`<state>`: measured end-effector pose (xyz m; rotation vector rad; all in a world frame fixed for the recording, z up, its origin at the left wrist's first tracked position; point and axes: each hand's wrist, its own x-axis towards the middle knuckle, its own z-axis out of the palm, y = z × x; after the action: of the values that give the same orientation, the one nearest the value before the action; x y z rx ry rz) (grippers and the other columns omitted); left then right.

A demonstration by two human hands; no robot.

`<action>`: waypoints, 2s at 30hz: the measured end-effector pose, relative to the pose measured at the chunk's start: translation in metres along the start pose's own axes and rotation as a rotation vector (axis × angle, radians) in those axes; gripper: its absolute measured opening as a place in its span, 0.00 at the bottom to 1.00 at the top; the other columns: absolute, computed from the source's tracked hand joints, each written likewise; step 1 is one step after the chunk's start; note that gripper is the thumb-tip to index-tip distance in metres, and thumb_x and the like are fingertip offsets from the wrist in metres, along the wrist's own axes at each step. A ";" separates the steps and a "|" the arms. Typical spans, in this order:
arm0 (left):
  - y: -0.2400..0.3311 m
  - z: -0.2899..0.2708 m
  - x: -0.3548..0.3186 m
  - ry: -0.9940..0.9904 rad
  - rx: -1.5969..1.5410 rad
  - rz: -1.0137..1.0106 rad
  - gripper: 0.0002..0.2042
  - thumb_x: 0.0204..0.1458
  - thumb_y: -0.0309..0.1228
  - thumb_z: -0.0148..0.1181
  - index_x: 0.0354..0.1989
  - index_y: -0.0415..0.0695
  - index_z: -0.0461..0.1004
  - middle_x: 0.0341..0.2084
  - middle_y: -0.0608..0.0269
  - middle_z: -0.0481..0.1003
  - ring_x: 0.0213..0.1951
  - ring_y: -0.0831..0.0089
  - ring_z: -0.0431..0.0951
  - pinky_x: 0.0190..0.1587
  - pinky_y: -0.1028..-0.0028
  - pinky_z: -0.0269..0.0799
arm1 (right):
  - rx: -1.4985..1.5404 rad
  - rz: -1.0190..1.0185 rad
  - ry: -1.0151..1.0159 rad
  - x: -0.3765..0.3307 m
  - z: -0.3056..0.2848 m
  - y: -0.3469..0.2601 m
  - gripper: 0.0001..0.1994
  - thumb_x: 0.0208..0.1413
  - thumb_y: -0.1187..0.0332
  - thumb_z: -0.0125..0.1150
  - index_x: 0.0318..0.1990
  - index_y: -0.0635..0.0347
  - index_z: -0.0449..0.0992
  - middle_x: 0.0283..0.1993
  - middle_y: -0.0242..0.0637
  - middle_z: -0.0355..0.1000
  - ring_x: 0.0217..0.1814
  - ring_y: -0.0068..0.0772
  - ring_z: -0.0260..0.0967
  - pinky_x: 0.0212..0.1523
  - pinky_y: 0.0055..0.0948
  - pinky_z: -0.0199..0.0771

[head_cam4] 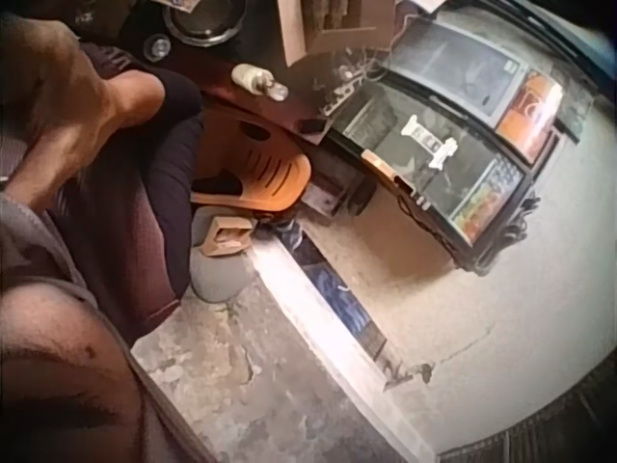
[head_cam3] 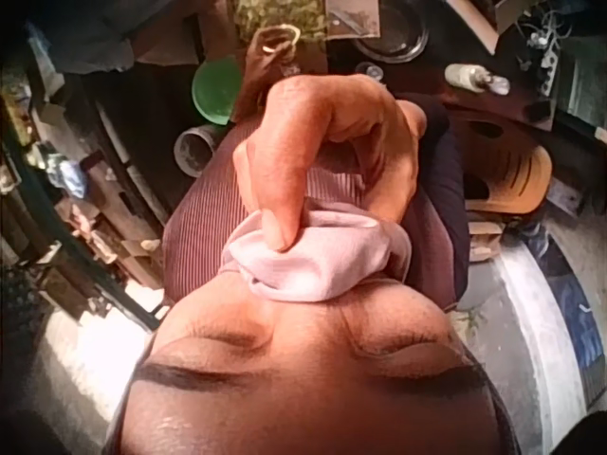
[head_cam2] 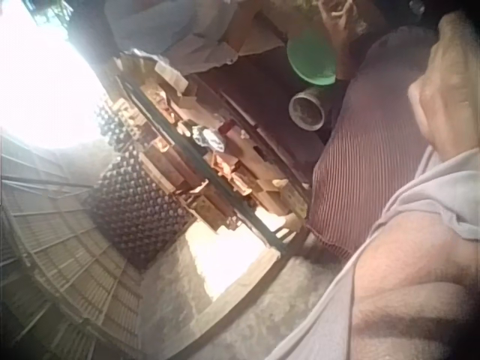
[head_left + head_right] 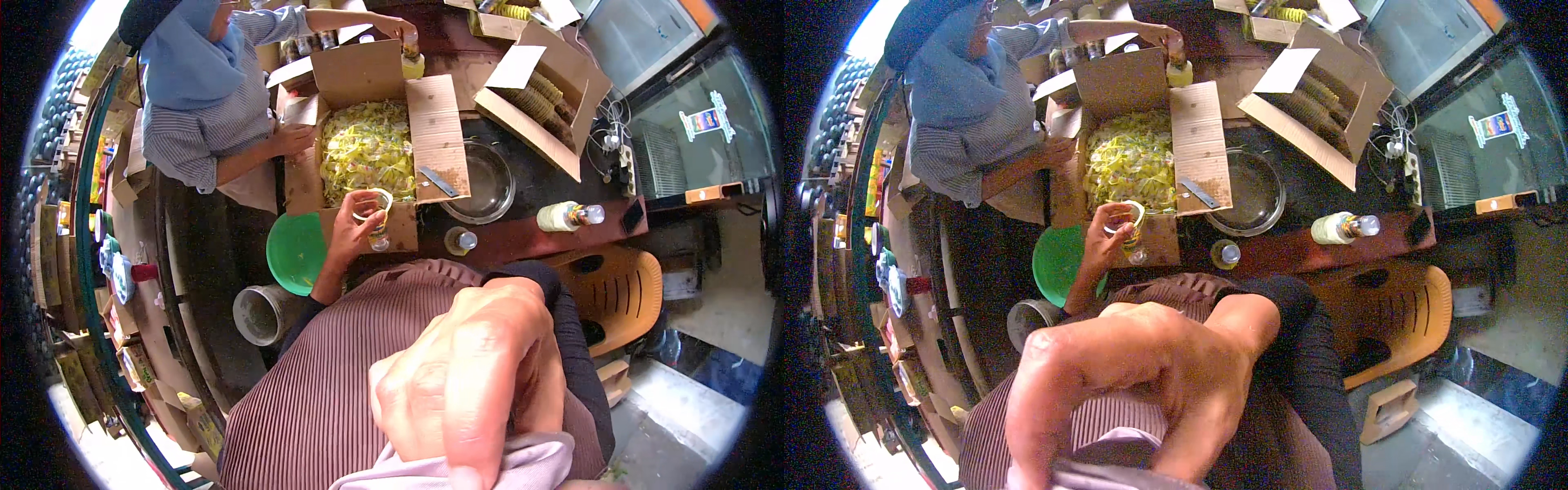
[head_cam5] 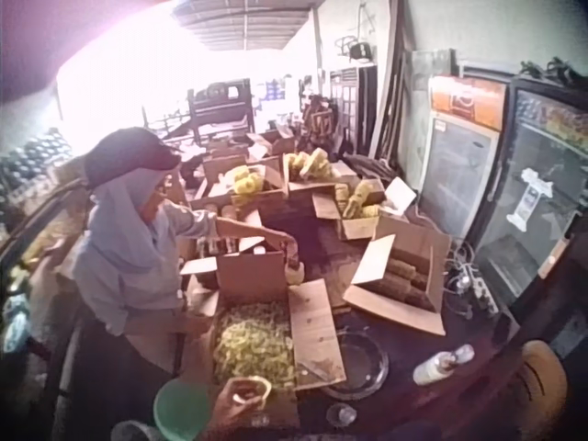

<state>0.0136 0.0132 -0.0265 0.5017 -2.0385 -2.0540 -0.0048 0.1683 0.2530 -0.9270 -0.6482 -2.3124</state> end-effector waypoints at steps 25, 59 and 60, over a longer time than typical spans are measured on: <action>0.005 0.020 -0.018 0.019 0.062 -0.019 0.21 0.49 0.32 0.66 0.50 0.42 0.65 0.44 0.59 0.71 0.47 0.71 0.71 0.51 0.70 0.68 | 0.145 0.114 0.070 -0.029 0.005 -0.018 0.21 0.50 0.76 0.63 0.46 0.86 0.63 0.41 0.59 0.70 0.33 0.42 0.71 0.33 0.32 0.72; -0.003 -0.028 -0.018 0.146 0.094 -0.034 0.19 0.52 0.31 0.61 0.50 0.42 0.65 0.41 0.62 0.72 0.43 0.74 0.73 0.47 0.73 0.70 | -0.403 1.162 0.460 -0.045 -0.080 -0.105 0.24 0.36 0.75 0.73 0.43 0.74 0.70 0.32 0.48 0.74 0.32 0.37 0.74 0.34 0.31 0.71; 0.009 -0.026 -0.016 0.158 0.044 -0.093 0.19 0.52 0.31 0.62 0.50 0.42 0.65 0.40 0.62 0.71 0.43 0.75 0.73 0.46 0.74 0.70 | -0.501 1.216 0.440 -0.058 -0.098 -0.117 0.25 0.36 0.77 0.73 0.45 0.72 0.70 0.34 0.48 0.74 0.33 0.34 0.75 0.36 0.30 0.73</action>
<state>0.0374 -0.0056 -0.0156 0.7549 -2.0070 -1.9542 -0.0909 0.2112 0.1214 -0.6568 0.5949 -1.4262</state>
